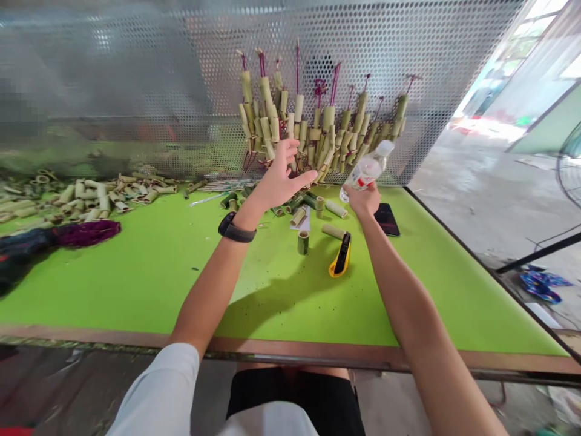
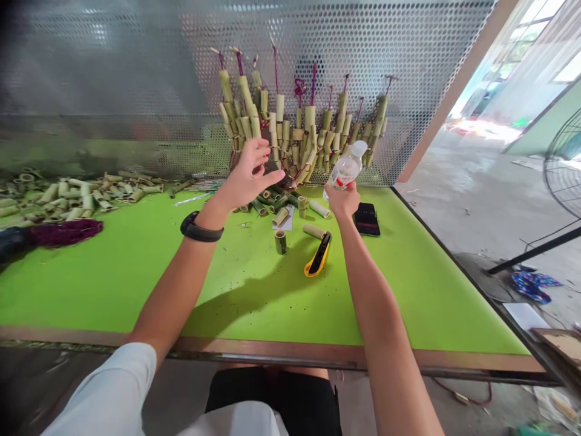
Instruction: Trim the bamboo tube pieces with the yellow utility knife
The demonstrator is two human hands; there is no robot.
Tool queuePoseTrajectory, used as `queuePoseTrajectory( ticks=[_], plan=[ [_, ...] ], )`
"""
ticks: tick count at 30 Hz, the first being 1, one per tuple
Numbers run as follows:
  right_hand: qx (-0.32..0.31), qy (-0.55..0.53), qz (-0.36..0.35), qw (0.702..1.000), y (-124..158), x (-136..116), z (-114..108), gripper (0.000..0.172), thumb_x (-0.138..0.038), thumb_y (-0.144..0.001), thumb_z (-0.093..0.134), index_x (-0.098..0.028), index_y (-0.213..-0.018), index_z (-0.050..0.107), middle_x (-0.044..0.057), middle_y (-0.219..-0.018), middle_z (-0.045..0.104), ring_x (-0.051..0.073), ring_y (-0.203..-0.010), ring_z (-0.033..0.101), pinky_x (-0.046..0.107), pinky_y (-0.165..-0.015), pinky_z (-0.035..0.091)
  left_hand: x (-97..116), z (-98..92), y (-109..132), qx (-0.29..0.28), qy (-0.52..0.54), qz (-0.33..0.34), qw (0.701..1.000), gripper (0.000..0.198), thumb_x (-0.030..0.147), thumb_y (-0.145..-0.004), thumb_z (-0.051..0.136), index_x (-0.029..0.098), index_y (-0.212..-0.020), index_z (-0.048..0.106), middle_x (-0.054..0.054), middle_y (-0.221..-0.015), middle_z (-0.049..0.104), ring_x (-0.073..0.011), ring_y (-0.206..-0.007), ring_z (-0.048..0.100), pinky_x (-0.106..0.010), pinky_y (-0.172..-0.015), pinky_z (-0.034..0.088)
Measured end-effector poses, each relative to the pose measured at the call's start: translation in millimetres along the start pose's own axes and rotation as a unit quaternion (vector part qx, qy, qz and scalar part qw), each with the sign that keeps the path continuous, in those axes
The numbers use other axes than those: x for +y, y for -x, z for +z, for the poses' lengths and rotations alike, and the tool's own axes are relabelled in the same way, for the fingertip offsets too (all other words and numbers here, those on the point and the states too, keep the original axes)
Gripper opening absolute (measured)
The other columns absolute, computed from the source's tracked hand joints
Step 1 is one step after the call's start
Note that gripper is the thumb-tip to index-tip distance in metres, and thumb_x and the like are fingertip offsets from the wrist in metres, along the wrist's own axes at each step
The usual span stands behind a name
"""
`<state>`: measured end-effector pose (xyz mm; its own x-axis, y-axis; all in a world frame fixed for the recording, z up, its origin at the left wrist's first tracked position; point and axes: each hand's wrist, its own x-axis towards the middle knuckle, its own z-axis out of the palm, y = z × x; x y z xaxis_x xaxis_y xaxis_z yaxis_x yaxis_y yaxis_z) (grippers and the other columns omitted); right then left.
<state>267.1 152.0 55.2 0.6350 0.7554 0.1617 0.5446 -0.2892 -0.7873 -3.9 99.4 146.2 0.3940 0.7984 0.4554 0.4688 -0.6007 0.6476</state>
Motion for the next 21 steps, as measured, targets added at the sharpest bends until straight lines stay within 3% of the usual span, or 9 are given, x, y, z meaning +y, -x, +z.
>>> queuePoseTrajectory(
  ticks=[3,8,12,14,17,19,21],
  plan=[
    [-0.031,0.042,-0.003,0.999,-2.4,11.3,6.9,0.062,-0.055,-0.089,0.082,-0.02,-0.139,0.068,0.021,-0.143,0.075,0.037,-0.131,0.07,0.043,-0.11,0.054,6.2,-5.2,5.3,-0.083,-0.021,-0.022,0.996,0.074,0.056,-0.098,0.069,0.031,-0.161,0.039,-0.017,-0.177,0.042,-0.0375,-0.166,0.041,-0.056,-0.131,0.043],
    [-0.031,0.058,-0.028,0.997,0.4,14.4,10.0,0.065,-0.058,-0.092,0.081,-0.019,-0.142,0.064,0.021,-0.146,0.072,0.034,-0.131,0.069,0.042,-0.107,0.055,8.7,-10.9,10.0,-0.223,-0.065,-0.053,0.971,0.077,0.062,-0.09,0.074,0.026,-0.155,0.053,-0.019,-0.171,0.053,-0.037,-0.16,0.05,-0.051,-0.129,0.043],
    [-0.073,0.142,-0.007,0.987,-1.3,4.4,0.4,0.08,-0.06,-0.089,0.084,-0.011,-0.149,0.062,0.03,-0.149,0.068,0.04,-0.137,0.068,0.047,-0.108,0.057,7.5,-17.5,10.4,-0.3,-0.064,-0.095,0.947,0.103,0.059,-0.075,0.088,0.027,-0.164,0.048,-0.023,-0.164,0.062,-0.0377,-0.144,0.066,-0.046,-0.114,0.054],
    [-0.123,0.216,-0.025,0.968,-3.8,-3.3,-7.7,0.072,-0.058,-0.087,0.086,-0.013,-0.141,0.07,0.028,-0.142,0.073,0.042,-0.135,0.07,0.049,-0.108,0.058,8.6,-20.1,10.8,-0.336,-0.06,-0.113,0.933,0.124,0.054,-0.063,0.096,0.028,-0.171,0.041,-0.024,-0.161,0.065,-0.0379,-0.132,0.074,-0.043,-0.103,0.058],
    [-0.242,0.296,-0.044,0.923,-5.9,-14.4,-20.2,0.05,-0.054,-0.081,0.093,-0.019,-0.116,0.08,0.017,-0.115,0.084,0.037,-0.117,0.079,0.047,-0.105,0.06,9.5,-15.9,10.7,-0.39,-0.075,-0.128,0.909,0.144,0.051,-0.054,0.101,0.031,-0.178,0.032,-0.024,-0.163,0.063,-0.0371,-0.119,0.078,-0.039,-0.092,0.06],
    [-0.328,0.309,-0.014,0.893,-4.7,-19.3,-26.9,0.045,-0.05,-0.076,0.098,-0.02,-0.105,0.082,0.012,-0.098,0.085,0.032,-0.101,0.082,0.043,-0.098,0.063,7.2,-6.0,9.9,-0.42,-0.096,-0.141,0.891,0.148,0.049,-0.05,0.103,0.034,-0.179,0.031,-0.025,-0.166,0.061,-0.0359,-0.109,0.08,-0.038,-0.084,0.062],
    [-0.388,0.298,0.012,0.872,-1.1,-21.5,-31.9,0.045,-0.047,-0.072,0.102,-0.02,-0.101,0.082,0.011,-0.095,0.085,0.029,-0.092,0.082,0.04,-0.09,0.066,2.6,7.8,8.7,-0.438,-0.095,-0.161,0.879,0.144,0.043,-0.047,0.104,0.035,-0.176,0.04,-0.023,-0.162,0.065,-0.0355,-0.103,0.079,-0.038,-0.078,0.064]
  ],
)
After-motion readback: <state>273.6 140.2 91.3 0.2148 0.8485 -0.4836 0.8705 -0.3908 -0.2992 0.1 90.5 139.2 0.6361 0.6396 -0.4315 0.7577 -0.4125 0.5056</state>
